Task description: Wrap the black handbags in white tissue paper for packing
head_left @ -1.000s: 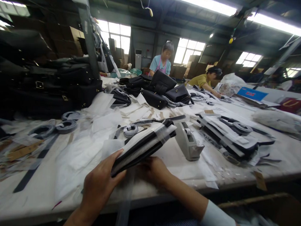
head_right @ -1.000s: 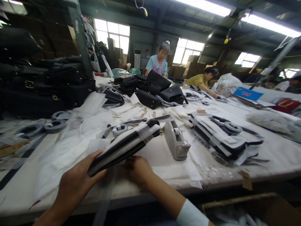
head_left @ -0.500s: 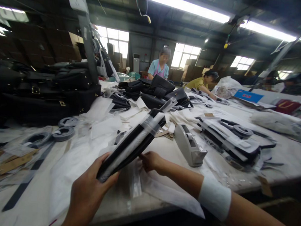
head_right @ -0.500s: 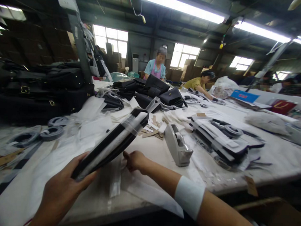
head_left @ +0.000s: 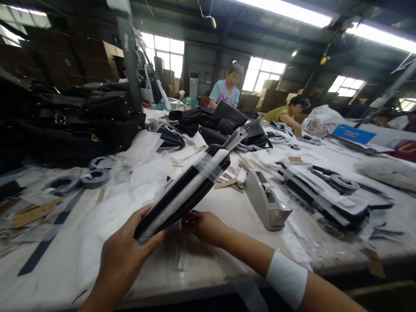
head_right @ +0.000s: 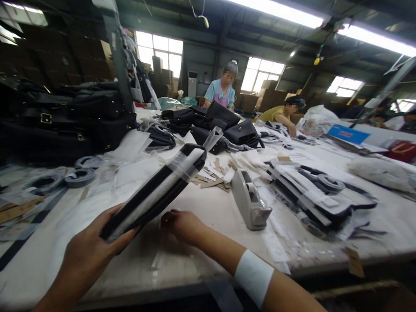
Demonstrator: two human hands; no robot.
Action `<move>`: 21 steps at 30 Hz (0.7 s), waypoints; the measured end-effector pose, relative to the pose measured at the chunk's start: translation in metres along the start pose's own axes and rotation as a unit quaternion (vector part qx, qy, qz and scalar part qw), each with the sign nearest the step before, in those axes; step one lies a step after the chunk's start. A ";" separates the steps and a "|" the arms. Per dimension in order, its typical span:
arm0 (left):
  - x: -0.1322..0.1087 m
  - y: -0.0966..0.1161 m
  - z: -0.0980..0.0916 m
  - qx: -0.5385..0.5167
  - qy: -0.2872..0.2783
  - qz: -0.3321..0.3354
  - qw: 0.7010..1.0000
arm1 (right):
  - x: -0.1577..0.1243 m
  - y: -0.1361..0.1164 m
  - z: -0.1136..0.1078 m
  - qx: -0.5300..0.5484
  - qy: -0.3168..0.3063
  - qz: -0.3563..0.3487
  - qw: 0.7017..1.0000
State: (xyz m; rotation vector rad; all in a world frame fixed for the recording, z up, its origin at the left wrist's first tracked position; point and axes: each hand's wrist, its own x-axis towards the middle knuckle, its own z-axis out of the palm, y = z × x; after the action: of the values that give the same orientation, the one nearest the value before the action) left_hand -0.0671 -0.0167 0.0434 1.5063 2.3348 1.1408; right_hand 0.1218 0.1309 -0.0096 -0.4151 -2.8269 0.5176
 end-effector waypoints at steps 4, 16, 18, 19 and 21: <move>0.006 -0.008 -0.006 -0.026 -0.001 -0.025 0.999 | 0.028 0.018 0.000 0.031 0.029 0.037 0.998; 0.007 -0.019 -0.005 -0.048 0.017 -0.061 0.997 | 0.031 0.035 -0.014 0.127 -0.048 0.019 0.991; 0.006 -0.017 -0.006 -0.053 0.023 -0.063 0.996 | 0.040 0.039 -0.008 0.152 -0.026 0.051 0.987; 0.006 -0.016 -0.006 -0.057 0.025 -0.068 0.996 | 0.045 0.042 -0.005 0.169 -0.012 0.073 0.983; 0.005 -0.014 -0.007 -0.063 0.029 -0.080 0.994 | 0.055 0.048 -0.001 0.210 0.019 0.128 0.969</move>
State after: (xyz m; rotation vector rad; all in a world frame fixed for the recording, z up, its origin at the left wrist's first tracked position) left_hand -0.0831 -0.0189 0.0404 1.2368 2.3219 1.2780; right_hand 0.0819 0.1919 -0.0173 -0.6935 -2.5385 1.1171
